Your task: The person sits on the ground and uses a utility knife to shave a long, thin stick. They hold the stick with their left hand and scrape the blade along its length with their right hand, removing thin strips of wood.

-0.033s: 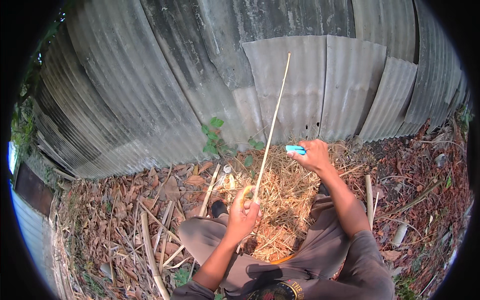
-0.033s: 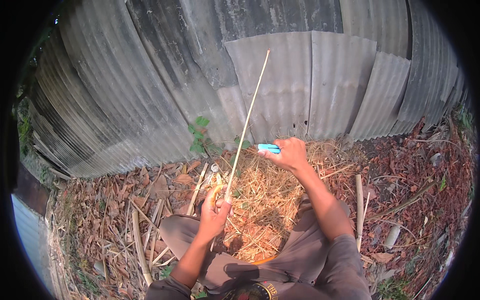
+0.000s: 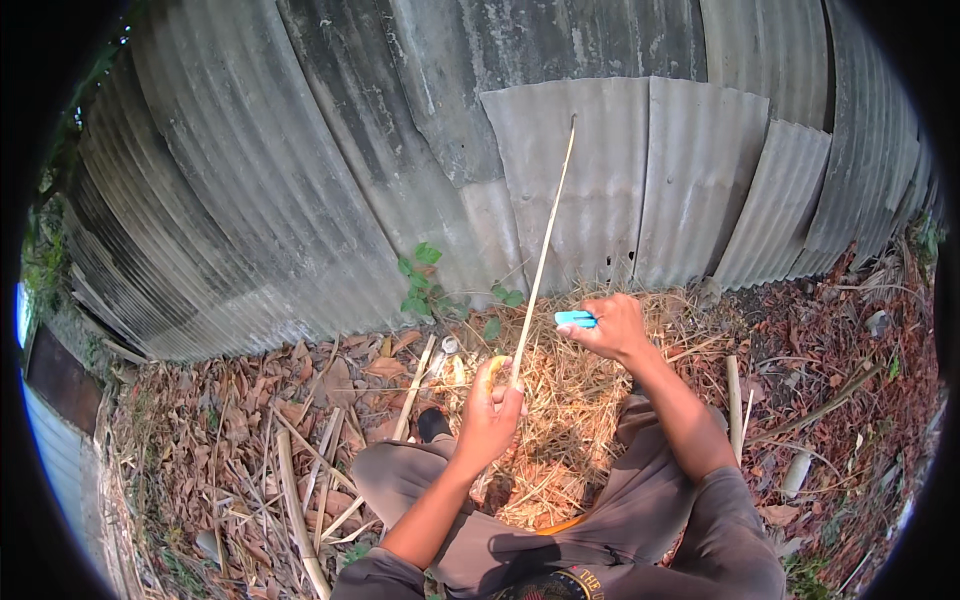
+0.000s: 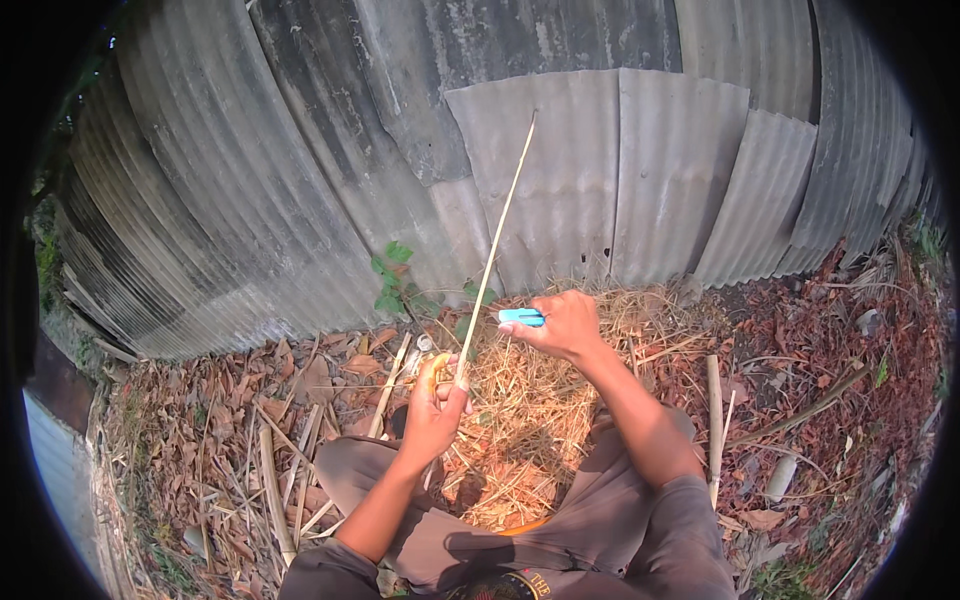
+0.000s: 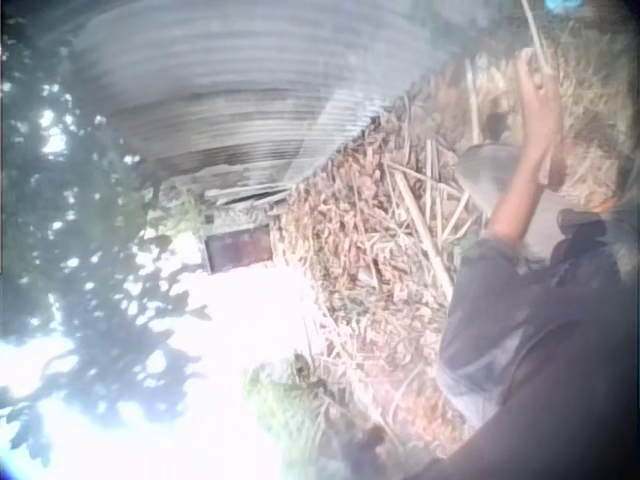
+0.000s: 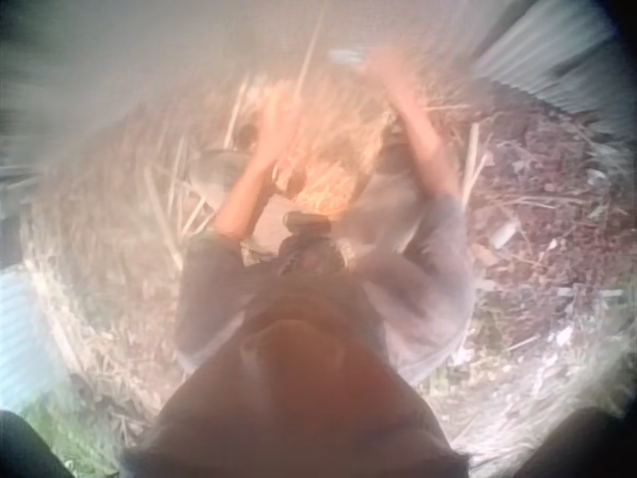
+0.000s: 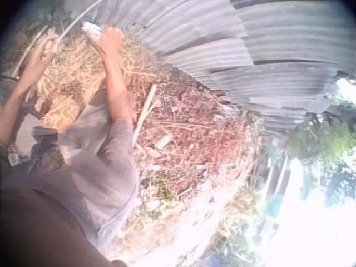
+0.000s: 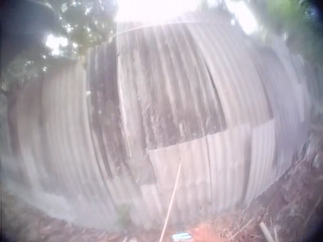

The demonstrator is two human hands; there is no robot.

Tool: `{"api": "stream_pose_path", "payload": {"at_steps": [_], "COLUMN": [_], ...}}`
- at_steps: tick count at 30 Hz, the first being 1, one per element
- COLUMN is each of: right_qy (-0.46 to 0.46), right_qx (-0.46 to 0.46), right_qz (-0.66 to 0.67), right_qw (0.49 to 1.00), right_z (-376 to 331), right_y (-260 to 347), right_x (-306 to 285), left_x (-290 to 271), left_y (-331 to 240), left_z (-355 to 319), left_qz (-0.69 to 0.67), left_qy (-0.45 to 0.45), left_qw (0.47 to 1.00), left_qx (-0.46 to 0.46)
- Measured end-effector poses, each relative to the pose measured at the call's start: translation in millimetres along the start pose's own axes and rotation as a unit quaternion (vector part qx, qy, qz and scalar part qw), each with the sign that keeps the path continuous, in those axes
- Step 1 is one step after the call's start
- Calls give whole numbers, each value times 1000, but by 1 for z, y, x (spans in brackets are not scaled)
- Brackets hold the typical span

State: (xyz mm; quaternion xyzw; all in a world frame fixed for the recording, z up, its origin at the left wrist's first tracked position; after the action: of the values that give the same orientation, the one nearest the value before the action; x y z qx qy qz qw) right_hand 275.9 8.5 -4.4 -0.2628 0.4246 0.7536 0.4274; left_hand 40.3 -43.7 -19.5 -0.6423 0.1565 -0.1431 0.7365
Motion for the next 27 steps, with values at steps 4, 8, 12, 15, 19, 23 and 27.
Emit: {"api": "stream_pose_path", "payload": {"at_steps": [4,8,12,15,19,23,27], "right_qy": [31,52,71,47,16,26,29], "right_qx": [-55,-72,-83,-101,-114,-25,-100], "right_qz": [-38,-39,-48,-38,-36,-35,-38], "right_qw": [997,995,993,993,993,999,994], "right_z": [-5,-8,-10,-11,-5,-2,-10], "right_y": [9,15,19,24,20,6,29], "right_x": [9,24,30,39,45,46,48], "left_x": [15,11,4,-1,-3,-4,-7], "left_y": [3,18,23,16,18,16,13], "left_z": [32,27,24,16,7,1,-1], "left_qz": [23,73,140,207,219,226,265], "left_qy": [14,-2,-9,-21,-27,-14,-33], "left_qw": [1000,997,990,978,975,974,964], "left_qx": [-13,-1,9,-4,-13,-24,13]}}
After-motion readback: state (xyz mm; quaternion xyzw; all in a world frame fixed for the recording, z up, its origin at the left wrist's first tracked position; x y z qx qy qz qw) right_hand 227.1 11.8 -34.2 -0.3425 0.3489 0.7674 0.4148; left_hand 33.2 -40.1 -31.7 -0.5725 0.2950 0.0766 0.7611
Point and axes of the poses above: each hand's wrist, its own z-axis towards the middle knuckle, its own x-axis out of the palm, y = z × x, the point moved 4 cm from there along z, towards the middle knuckle, and after that the axes turned 4 degrees about y, right-handed, at the moved point
